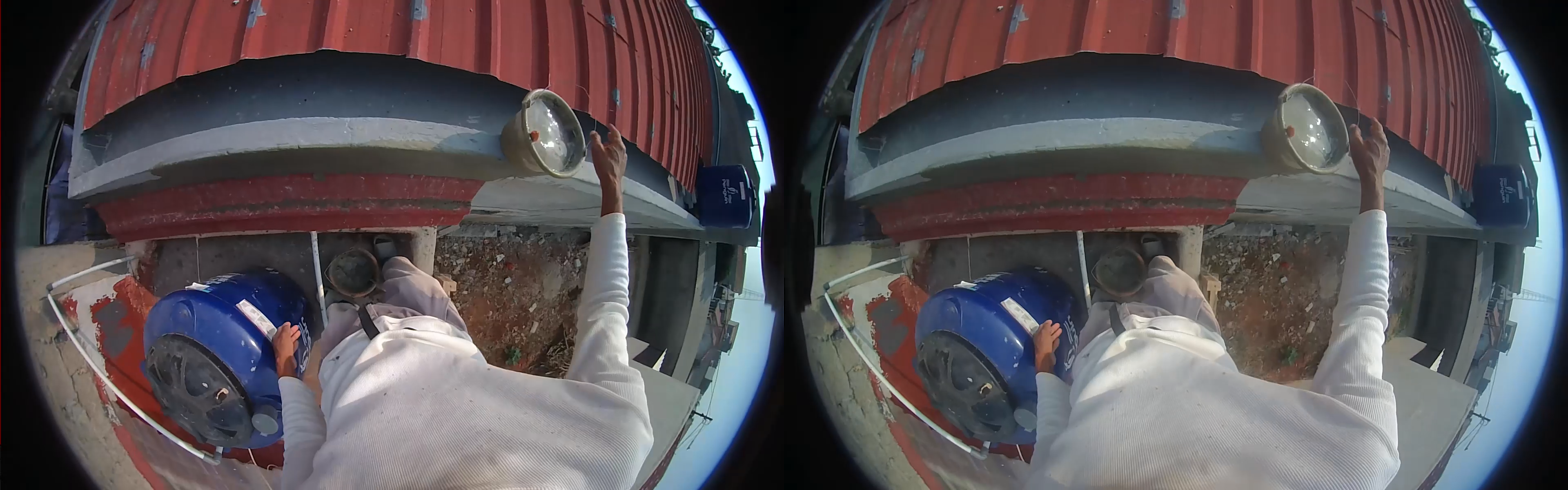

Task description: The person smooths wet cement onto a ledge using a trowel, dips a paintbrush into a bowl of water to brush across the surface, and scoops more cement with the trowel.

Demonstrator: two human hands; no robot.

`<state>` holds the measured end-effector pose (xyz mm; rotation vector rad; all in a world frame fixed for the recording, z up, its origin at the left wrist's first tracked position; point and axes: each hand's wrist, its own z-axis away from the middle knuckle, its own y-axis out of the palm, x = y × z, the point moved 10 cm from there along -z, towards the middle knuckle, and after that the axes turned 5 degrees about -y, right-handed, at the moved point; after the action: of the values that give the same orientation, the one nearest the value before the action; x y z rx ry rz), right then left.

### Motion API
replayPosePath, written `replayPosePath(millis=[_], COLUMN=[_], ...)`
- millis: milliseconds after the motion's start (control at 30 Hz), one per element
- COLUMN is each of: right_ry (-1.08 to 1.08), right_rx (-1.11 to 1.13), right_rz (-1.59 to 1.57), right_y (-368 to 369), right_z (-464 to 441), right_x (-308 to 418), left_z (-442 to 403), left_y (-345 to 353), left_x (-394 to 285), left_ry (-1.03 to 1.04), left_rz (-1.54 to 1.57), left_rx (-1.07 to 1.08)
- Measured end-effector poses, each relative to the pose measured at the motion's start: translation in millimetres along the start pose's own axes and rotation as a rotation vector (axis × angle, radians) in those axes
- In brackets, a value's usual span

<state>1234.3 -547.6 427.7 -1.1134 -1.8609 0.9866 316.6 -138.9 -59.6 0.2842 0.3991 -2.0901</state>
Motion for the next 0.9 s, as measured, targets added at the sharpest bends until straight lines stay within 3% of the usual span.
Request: replayPosePath(millis=[33, 67, 133, 200, 267, 367, 467, 567, 667, 800, 900], right_ry=[0.035, 0.069, 0.025, 0.076, 0.077, -0.003, -0.035, -0.131, -0.212, -0.290, -0.299], right_rx=[0.059, 0.124, 0.069, 0.278, 0.344, 0.364, 0.445, 0.464, 0.445, 0.422, 0.394], right_rz=[-0.035, -0.064, -0.347, -0.574, -0.748, -0.582, -0.410, -0.373, -0.327, -0.252, -0.310], right_y=[10.0, 22.0, 67.5, 93.8, 104.7, 69.6, 35.2, 40.1, 40.9, 26.9, 8.8], right_z=[-27.5, -45.4, -85.9, -98.4, -98.2, -90.5, -73.7, -77.1, -88.8, -89.3, -83.4], right_x=[-8.3, -20.3, -70.1, -77.1, -71.8, -18.3, 37.7, 39.1, 61.7, 132.5, 188.1], left_z=[19.6, 4.8, 43.4, 49.1, 62.2, 101.6, 87.1, 64.5, 55.9, 26.6, 12.1], left_y=[8.0, 11.3, 34.7, 47.7, 62.0, 101.2, 108.7, 107.6, 108.1, 92.4, 77.9], left_x=[9.8, 39.3, 52.3, 75.3, 82.9, 59.5, 68.8, 53.1, 28.4, -4.3, -16.4], left_ry=[-0.035, 0.120, -0.074, 0.012, 0.158, 0.478, 0.586, 0.227, 0.078, 0.320, 0.345], left_rz=[0.048, 0.178, -0.012, -0.216, -0.427, -0.746, -0.740, -0.538, 0.205, 0.337, 0.427], left_rx=[-0.041, 0.103, -0.075, -0.099, -0.117, -0.146, -0.181, -0.128, -0.063, 0.001, 0.005])
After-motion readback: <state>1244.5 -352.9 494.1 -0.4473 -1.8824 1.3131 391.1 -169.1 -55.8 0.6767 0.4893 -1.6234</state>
